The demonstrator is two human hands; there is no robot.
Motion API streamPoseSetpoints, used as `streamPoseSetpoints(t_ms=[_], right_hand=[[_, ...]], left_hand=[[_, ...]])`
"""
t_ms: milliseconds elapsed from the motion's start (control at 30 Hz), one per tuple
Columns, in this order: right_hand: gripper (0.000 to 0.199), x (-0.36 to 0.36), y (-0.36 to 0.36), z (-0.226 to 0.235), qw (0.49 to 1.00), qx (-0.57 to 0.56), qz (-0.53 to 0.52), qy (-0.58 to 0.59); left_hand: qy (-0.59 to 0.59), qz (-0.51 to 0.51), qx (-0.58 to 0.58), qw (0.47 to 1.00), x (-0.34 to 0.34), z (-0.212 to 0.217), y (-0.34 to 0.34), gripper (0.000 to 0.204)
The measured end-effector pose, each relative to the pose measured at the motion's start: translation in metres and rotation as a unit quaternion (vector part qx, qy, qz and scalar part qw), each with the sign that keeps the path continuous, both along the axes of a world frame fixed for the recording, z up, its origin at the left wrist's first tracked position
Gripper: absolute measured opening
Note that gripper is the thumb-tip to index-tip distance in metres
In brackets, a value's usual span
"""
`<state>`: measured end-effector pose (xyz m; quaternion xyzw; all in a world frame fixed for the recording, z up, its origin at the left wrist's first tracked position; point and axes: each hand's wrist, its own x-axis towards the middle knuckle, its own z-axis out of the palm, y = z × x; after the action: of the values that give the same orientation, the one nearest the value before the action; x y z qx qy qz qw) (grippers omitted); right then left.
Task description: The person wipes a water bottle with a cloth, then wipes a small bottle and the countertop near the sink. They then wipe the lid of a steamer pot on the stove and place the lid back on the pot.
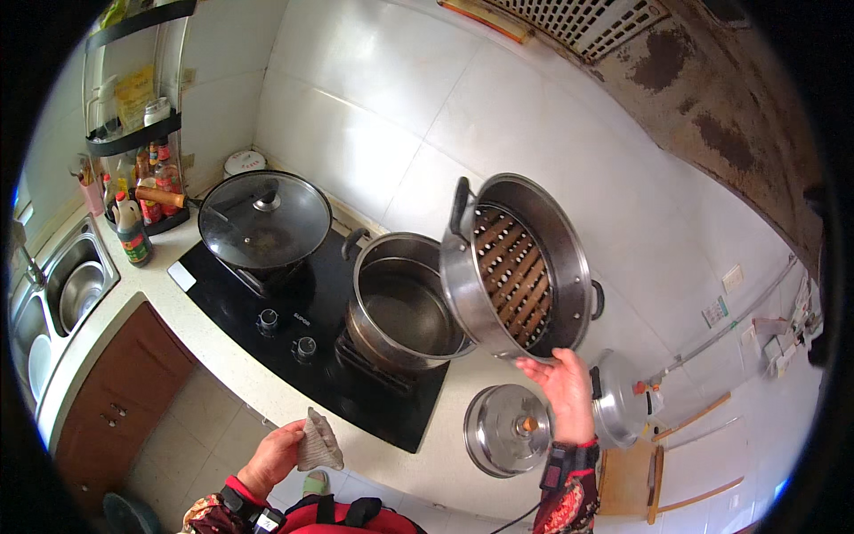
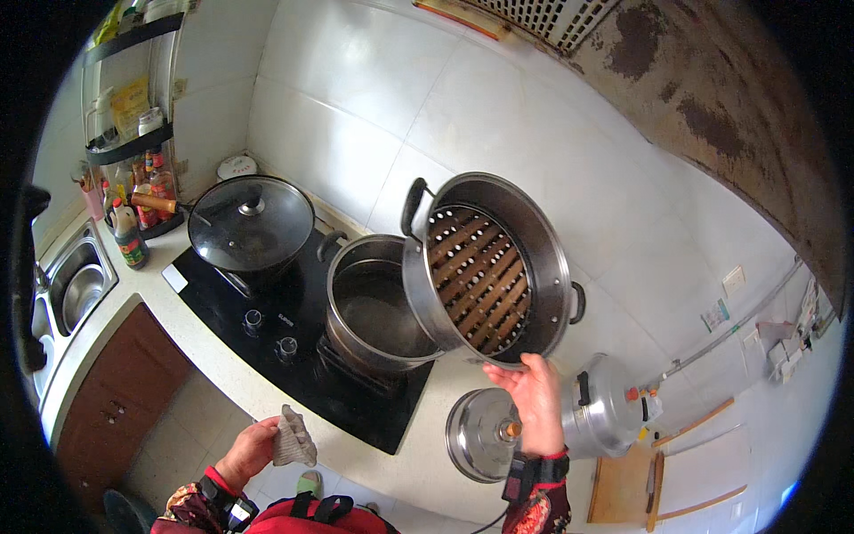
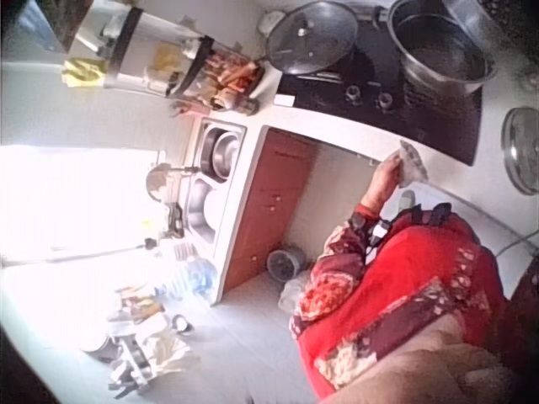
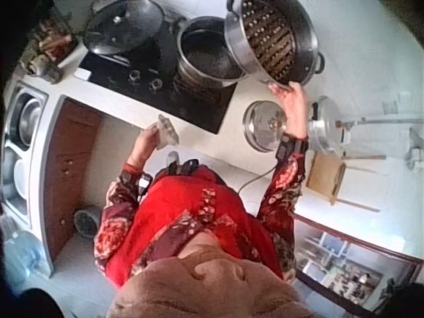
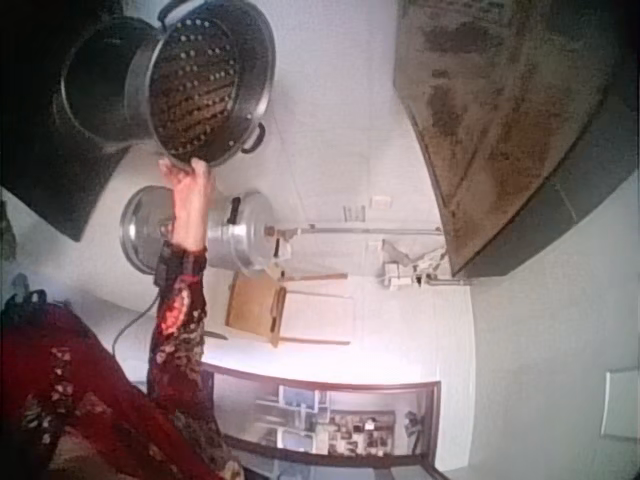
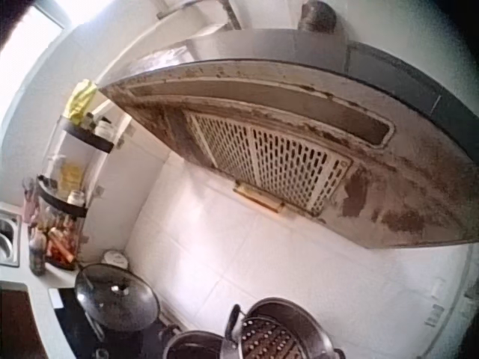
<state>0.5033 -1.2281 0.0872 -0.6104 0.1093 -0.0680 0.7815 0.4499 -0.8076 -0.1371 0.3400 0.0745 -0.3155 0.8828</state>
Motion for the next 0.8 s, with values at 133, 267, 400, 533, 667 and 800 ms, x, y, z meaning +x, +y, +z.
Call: streamPoseSetpoints(t_ms=[133,267,400,533,667,800], right_hand=[[0.017,-0.059,-0.018,-0.002,0.997,-0.02,-0.071,0.009],[0.018,-0.126,-0.036,-0.022,0.992,-0.022,-0.119,0.039],[0.024,-0.189,-0.027,-0.028,0.987,-0.003,-0.157,0.04],[0.025,-0.242,-0.027,-0.036,0.979,0.02,-0.184,0.082],[0.028,-0.31,-0.052,-0.056,0.974,0.036,-0.206,0.09],[0.035,-0.367,-0.064,-0.078,0.974,0.078,-0.194,0.086]], left_hand=[[-0.001,-0.037,-0.012,0.999,0.003,0.002,-0.02,0.042],[-0.007,-0.076,-0.002,0.997,0.001,-0.004,-0.041,0.04],[0.001,-0.1,0.01,0.995,-0.009,0.0,-0.064,0.039],[0.0,-0.131,0.018,0.991,-0.03,0.002,-0.09,0.039],[-0.014,-0.165,0.022,0.986,-0.057,0.007,-0.13,0.039],[-0.053,-0.198,0.018,0.979,-0.081,0.005,-0.15,0.042]])
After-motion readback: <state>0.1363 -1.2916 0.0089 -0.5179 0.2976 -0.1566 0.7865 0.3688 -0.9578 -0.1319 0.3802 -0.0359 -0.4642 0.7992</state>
